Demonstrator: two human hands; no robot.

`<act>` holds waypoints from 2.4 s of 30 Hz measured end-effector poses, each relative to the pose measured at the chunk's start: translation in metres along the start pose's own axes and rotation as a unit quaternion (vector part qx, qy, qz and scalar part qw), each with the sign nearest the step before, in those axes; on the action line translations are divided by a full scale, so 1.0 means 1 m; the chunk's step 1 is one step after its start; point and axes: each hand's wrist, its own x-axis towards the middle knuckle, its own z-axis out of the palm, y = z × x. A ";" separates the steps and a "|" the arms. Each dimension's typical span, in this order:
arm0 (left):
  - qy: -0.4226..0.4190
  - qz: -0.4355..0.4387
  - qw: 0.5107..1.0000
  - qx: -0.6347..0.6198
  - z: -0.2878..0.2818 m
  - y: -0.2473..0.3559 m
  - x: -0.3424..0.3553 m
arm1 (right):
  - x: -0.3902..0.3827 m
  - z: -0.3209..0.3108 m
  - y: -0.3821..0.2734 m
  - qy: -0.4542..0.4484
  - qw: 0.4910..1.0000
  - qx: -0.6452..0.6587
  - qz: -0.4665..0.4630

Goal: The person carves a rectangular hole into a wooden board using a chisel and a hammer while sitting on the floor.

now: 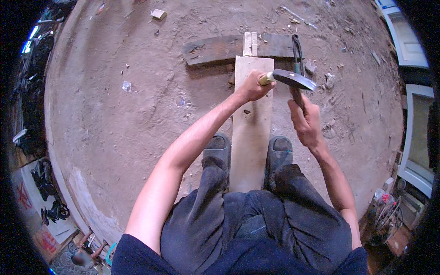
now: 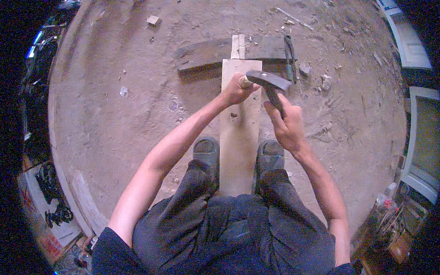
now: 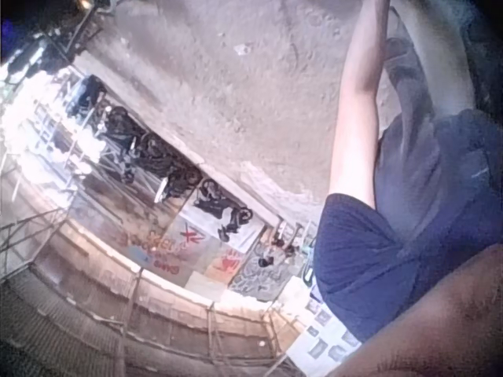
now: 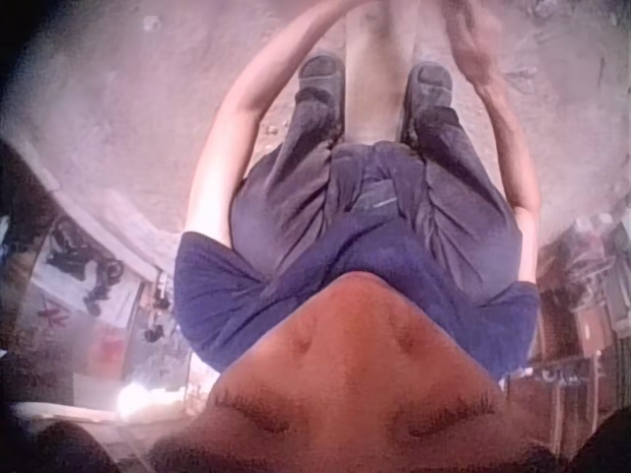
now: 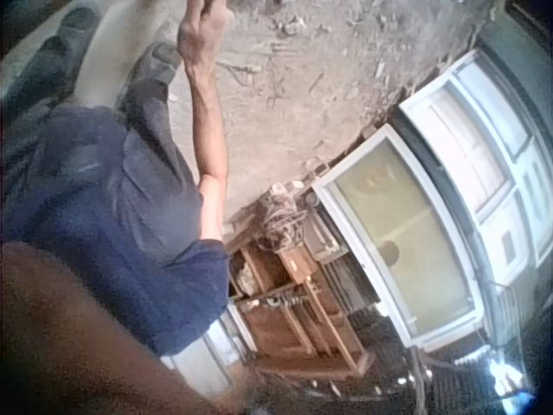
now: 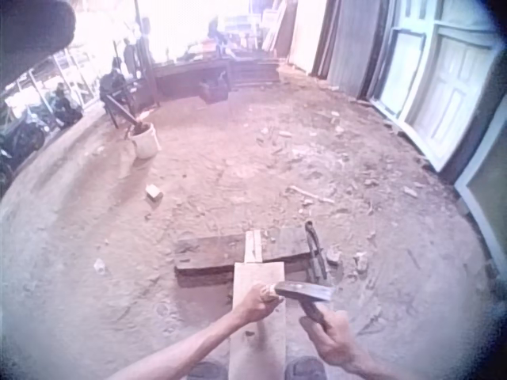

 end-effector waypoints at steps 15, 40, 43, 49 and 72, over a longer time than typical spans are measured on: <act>-0.044 0.017 0.999 0.026 0.000 -0.025 0.002 | 0.018 0.006 0.010 -0.040 0.997 -0.068 0.009; 0.045 -0.026 0.998 -0.028 -0.006 -0.018 0.012 | 0.008 -0.009 0.007 0.013 0.999 0.032 -0.021; 0.010 -0.007 1.000 0.015 -0.004 -0.007 0.009 | 0.003 -0.010 0.008 0.007 0.998 0.029 -0.051; -0.023 -0.012 1.000 0.015 0.000 -0.005 0.001 | 0.001 0.002 0.004 0.017 0.998 0.065 -0.019; 0.004 0.033 0.999 -0.016 0.004 -0.028 0.009 | 0.030 0.011 0.011 -0.038 0.996 -0.012 0.075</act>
